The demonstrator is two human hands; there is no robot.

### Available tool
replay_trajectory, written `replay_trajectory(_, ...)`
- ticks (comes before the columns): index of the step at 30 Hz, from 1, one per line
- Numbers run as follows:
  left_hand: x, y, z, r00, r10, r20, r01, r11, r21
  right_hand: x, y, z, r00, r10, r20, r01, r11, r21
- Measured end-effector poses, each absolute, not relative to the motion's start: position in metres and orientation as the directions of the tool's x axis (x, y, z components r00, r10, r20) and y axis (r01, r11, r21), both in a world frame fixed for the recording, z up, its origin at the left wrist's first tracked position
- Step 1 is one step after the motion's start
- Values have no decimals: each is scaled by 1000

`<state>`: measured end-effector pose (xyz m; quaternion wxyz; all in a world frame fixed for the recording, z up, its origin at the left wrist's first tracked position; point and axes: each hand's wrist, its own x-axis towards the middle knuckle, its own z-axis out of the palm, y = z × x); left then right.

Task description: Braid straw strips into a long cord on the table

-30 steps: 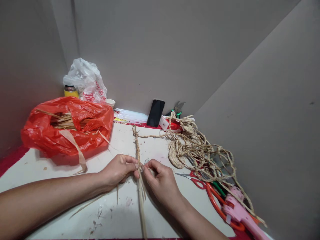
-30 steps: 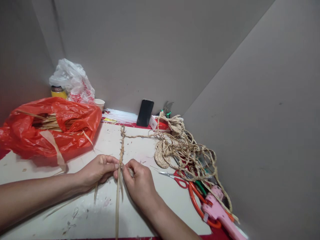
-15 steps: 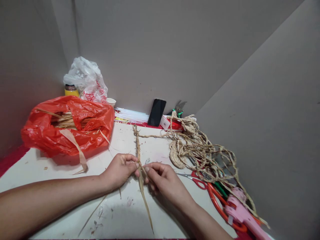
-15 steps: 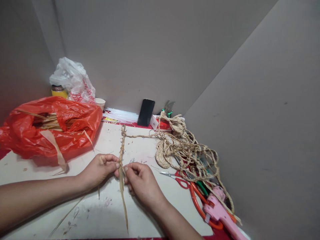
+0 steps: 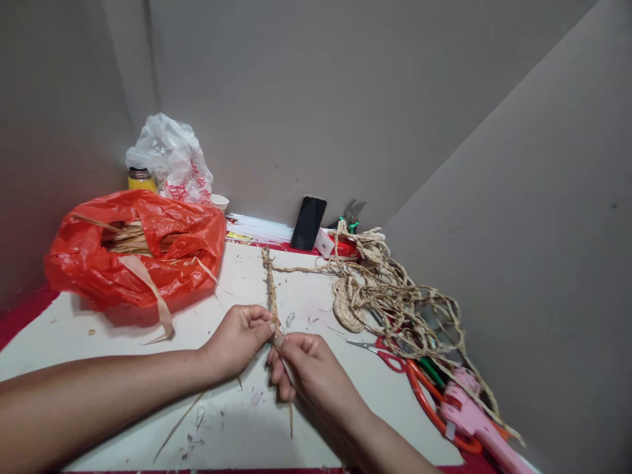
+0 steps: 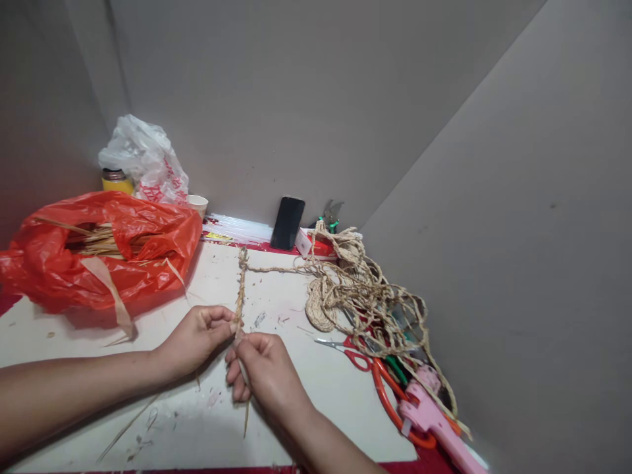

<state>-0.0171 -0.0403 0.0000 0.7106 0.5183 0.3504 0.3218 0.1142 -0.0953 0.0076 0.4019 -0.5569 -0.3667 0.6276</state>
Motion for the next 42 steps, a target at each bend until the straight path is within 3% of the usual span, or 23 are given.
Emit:
replay_trajectory(8,-19,-41,-2,542,816,-199,-78,285,955,89,-96,0,121,917,-380,-23,-380,-925)
replay_trajectory(12,-21,-39,1,498,834,-239,-143,351,925,100,-99,28,-101,933,-346,229,-317,-920)
replay_trajectory(14,-22,-37,5,492,832,-256,-163,376,912,116,-99,46,-148,963,-225,429,-143,-892)
replay_trajectory(17,-24,-34,11,538,792,-290,-90,396,914,140,-93,58,68,996,62,542,15,-840)
replay_trajectory(18,-24,-33,11,555,777,-296,-66,396,916,144,-90,56,108,991,81,514,14,-858)
replay_trajectory(20,-25,-31,11,579,759,-297,-58,402,914,147,-84,45,66,998,-14,382,-38,-923)
replay_trajectory(22,-25,-30,9,595,745,-303,-76,427,901,142,-79,31,-89,983,-158,196,-138,-971)
replay_trajectory(25,-24,-30,7,598,739,-309,-81,439,895,132,-77,19,-275,907,-320,-10,-335,-942)
replay_trajectory(27,-24,-30,8,585,749,-312,-60,424,904,130,-76,18,-300,878,-372,3,-390,-921)
replay_trajectory(32,-23,-30,8,591,761,-268,-72,381,922,138,-71,16,-324,877,-354,132,-329,-935)
replay_trajectory(39,-24,-25,2,551,825,-126,-7,156,988,143,-69,9,-435,776,-456,-151,-562,-813)
replay_trajectory(42,-25,-25,5,564,817,-119,8,139,990,141,-72,9,-440,777,-451,-246,-587,-771)
